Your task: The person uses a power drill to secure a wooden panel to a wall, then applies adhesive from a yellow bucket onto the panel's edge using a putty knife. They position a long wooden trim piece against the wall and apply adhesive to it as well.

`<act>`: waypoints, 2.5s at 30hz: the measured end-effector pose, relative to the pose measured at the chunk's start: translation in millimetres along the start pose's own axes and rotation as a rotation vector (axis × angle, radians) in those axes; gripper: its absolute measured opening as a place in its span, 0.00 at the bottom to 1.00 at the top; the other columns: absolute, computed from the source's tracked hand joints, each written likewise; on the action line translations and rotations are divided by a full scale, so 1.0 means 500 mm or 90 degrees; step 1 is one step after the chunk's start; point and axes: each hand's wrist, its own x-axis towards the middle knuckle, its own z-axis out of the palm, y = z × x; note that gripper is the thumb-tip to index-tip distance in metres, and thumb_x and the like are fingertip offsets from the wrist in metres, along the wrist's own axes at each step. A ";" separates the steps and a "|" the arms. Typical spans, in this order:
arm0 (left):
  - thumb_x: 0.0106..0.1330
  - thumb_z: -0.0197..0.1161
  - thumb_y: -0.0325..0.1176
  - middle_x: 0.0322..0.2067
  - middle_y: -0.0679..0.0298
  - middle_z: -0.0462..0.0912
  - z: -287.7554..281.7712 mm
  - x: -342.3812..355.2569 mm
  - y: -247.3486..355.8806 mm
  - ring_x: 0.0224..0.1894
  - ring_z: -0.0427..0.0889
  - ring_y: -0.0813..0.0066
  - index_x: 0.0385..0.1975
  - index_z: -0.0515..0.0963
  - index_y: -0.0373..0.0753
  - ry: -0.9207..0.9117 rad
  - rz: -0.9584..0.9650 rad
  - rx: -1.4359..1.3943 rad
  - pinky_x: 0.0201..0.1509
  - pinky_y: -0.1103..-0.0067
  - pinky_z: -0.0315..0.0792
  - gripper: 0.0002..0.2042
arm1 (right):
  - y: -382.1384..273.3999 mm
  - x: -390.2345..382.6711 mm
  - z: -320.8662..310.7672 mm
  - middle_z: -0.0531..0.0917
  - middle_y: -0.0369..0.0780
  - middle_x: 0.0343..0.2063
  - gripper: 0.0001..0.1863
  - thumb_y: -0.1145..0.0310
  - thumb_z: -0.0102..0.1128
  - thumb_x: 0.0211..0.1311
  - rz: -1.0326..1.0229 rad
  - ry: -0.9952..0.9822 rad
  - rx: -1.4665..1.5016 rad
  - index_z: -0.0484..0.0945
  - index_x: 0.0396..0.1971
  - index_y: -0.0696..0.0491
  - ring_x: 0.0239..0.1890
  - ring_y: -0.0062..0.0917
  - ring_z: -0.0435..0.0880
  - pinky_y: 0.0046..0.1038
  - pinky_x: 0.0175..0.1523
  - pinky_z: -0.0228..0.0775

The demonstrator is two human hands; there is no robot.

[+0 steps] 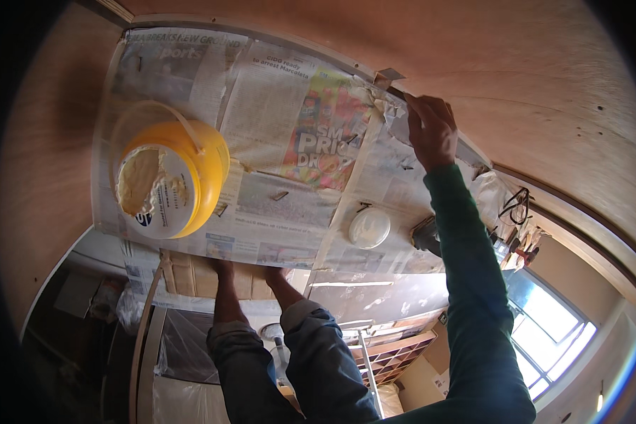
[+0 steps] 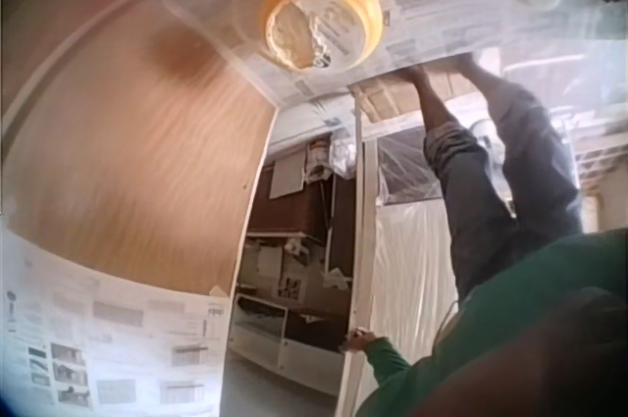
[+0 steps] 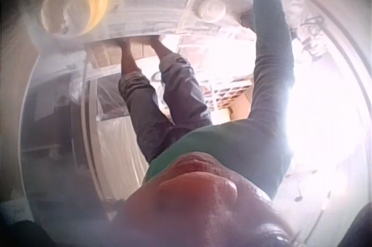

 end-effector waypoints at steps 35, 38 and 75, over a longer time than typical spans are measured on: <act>0.63 0.64 0.31 0.55 0.56 0.74 -0.033 0.009 -0.038 0.54 0.75 0.62 0.59 0.69 0.31 -0.086 0.088 0.270 0.57 0.64 0.73 0.24 | 0.054 0.071 0.103 0.80 0.43 0.41 0.12 0.72 0.59 0.61 -0.118 -0.170 -0.078 0.84 0.44 0.51 0.48 0.42 0.81 0.43 0.51 0.79; 0.65 0.63 0.32 0.55 0.57 0.73 -0.012 -0.003 -0.003 0.54 0.75 0.63 0.60 0.68 0.33 -0.056 0.135 0.287 0.56 0.65 0.74 0.24 | 0.044 0.066 0.122 0.80 0.43 0.43 0.11 0.72 0.59 0.62 -0.124 -0.171 -0.073 0.84 0.44 0.51 0.49 0.41 0.81 0.43 0.52 0.79; 0.65 0.65 0.31 0.50 0.54 0.76 -0.035 0.007 -0.039 0.52 0.75 0.60 0.56 0.72 0.31 -0.010 0.075 0.167 0.57 0.66 0.71 0.21 | 0.031 0.108 0.063 0.82 0.46 0.41 0.14 0.77 0.56 0.64 -0.157 -0.366 -0.209 0.84 0.46 0.49 0.41 0.46 0.84 0.45 0.47 0.77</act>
